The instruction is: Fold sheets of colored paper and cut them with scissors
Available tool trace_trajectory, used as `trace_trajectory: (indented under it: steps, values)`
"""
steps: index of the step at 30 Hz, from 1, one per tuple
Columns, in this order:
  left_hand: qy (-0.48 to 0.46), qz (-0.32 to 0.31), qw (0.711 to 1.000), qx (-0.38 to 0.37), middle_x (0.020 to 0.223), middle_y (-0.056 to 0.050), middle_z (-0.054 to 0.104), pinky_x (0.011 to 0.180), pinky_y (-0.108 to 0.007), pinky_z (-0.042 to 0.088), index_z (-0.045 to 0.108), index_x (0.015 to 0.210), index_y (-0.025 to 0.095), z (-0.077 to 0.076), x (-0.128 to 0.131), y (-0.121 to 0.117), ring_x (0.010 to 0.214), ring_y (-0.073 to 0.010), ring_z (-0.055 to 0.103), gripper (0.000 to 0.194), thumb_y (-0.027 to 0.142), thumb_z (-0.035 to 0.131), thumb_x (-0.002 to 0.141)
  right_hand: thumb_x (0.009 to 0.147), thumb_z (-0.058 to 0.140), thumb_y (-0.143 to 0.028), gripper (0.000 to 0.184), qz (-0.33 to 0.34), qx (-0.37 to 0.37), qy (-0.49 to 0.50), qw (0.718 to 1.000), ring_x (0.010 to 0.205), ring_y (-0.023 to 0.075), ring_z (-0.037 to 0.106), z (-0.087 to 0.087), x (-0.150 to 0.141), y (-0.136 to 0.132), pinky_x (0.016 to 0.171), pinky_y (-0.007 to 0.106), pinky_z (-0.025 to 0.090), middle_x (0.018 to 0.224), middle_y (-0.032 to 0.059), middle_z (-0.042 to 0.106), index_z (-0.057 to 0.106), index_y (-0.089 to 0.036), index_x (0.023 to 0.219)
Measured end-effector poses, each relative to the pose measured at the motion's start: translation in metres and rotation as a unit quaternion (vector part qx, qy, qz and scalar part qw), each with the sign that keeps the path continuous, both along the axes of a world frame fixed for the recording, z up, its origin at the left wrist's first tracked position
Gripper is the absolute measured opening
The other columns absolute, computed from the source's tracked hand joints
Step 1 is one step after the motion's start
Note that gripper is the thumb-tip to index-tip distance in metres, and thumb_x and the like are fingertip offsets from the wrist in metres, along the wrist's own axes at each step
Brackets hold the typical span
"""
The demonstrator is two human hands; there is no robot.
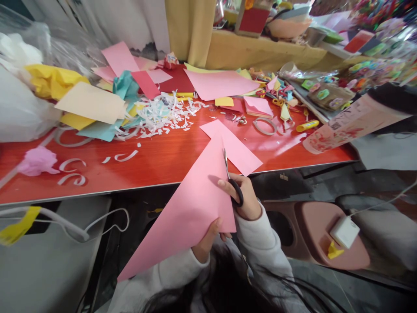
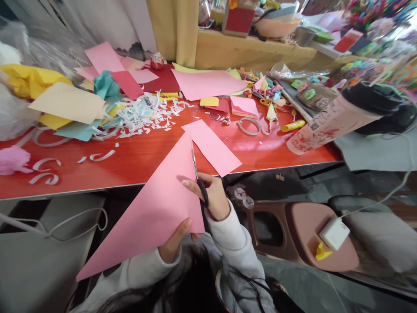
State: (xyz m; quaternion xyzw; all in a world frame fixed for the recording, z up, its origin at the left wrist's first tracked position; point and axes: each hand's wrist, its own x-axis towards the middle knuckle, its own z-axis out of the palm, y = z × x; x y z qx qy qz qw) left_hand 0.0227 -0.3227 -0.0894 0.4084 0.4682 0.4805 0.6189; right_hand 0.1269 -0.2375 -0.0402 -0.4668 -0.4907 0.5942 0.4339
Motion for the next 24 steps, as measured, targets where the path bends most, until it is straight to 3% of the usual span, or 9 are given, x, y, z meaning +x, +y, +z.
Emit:
trace_trajectory:
  steps: [18,24]
  values:
    - [-0.019,-0.003,1.0,-0.017,0.054,-0.002,0.06,0.061,-0.032,0.045,0.063,0.057,0.02,-0.0096,0.0035,-0.0036,0.053,-0.015,0.054,0.039,0.043,0.047,0.083,0.064,0.071,-0.04,0.029,-0.009,0.003,0.001,1.0,0.05,0.0095,0.046,0.0028,-0.0016,0.0032,0.045,0.022,0.035,0.056,-0.0018,0.057,0.07,-0.015,0.078]
    - [-0.006,-0.029,0.999,-0.022,0.056,-0.003,0.061,0.065,-0.031,0.047,0.061,0.055,0.021,-0.006,0.0038,-0.006,0.057,-0.0156,0.055,0.039,0.045,0.047,0.083,0.064,0.071,-0.043,0.029,-0.033,0.0,-0.006,0.999,0.047,0.0091,0.043,0.0083,-0.0019,0.0053,0.043,0.022,0.032,0.053,-0.0024,0.054,0.066,-0.014,0.067]
